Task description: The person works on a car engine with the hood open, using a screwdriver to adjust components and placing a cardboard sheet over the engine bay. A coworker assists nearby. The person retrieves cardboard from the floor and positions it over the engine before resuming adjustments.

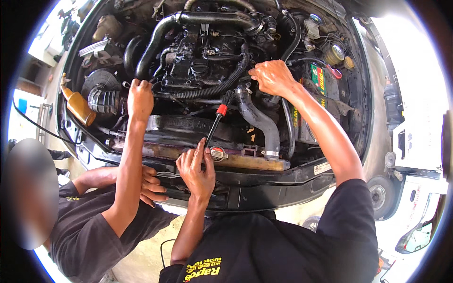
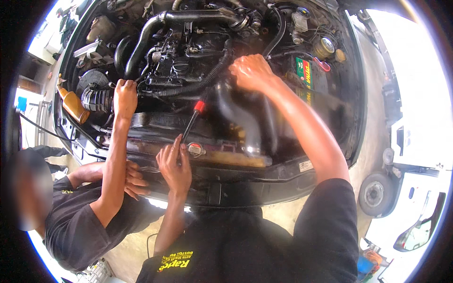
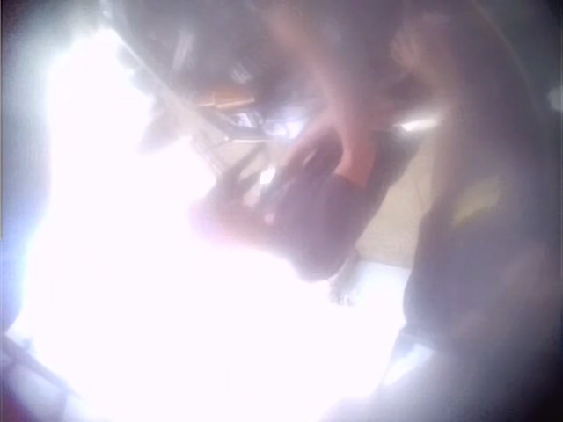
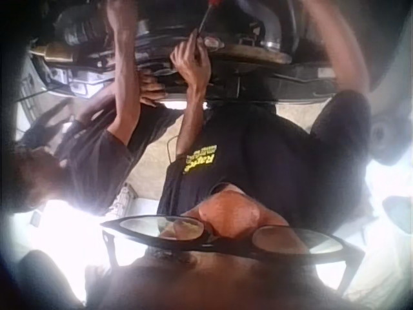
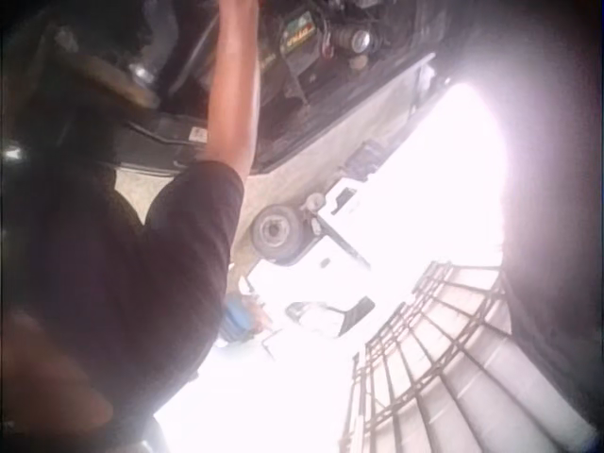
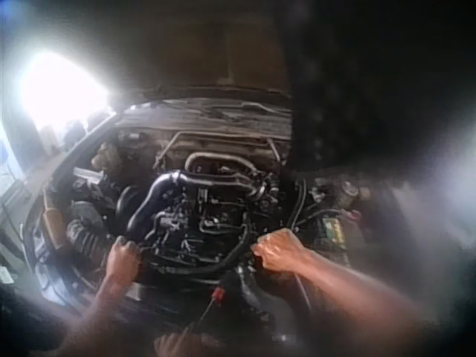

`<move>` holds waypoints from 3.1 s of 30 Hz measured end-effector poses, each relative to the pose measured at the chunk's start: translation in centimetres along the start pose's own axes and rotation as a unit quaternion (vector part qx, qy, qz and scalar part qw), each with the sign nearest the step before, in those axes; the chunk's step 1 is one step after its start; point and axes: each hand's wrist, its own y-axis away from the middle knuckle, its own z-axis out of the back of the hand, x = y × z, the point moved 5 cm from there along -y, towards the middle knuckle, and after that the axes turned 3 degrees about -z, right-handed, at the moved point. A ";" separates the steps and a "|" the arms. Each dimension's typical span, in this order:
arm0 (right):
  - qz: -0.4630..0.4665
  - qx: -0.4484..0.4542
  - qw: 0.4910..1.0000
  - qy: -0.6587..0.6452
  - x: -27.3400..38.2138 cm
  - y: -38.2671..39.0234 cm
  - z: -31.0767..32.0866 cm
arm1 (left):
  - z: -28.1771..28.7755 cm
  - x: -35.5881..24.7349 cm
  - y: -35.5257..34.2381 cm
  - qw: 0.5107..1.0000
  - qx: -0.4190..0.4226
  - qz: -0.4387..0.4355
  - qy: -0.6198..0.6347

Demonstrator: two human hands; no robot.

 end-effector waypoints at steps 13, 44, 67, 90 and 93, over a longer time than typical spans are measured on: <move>0.157 -0.121 0.974 -0.111 1.1 -1.3 -0.9 | -0.9 0.1 -0.6 1.000 0.012 0.007 0.004; 0.106 0.059 0.987 -0.103 1.6 -2.9 -0.7 | -0.5 1.1 -0.9 0.997 0.031 0.069 0.012; 0.129 0.065 0.984 -0.108 2.1 -4.1 -1.4 | -0.7 1.5 -1.1 0.997 0.024 0.074 0.014; 0.116 0.012 0.989 -0.087 -0.5 -3.2 -0.9 | -0.6 1.1 -1.4 0.996 0.022 0.082 0.000; 0.151 0.020 0.987 -0.050 1.0 -3.5 -0.4 | -0.7 1.5 -1.0 0.996 0.020 0.087 0.007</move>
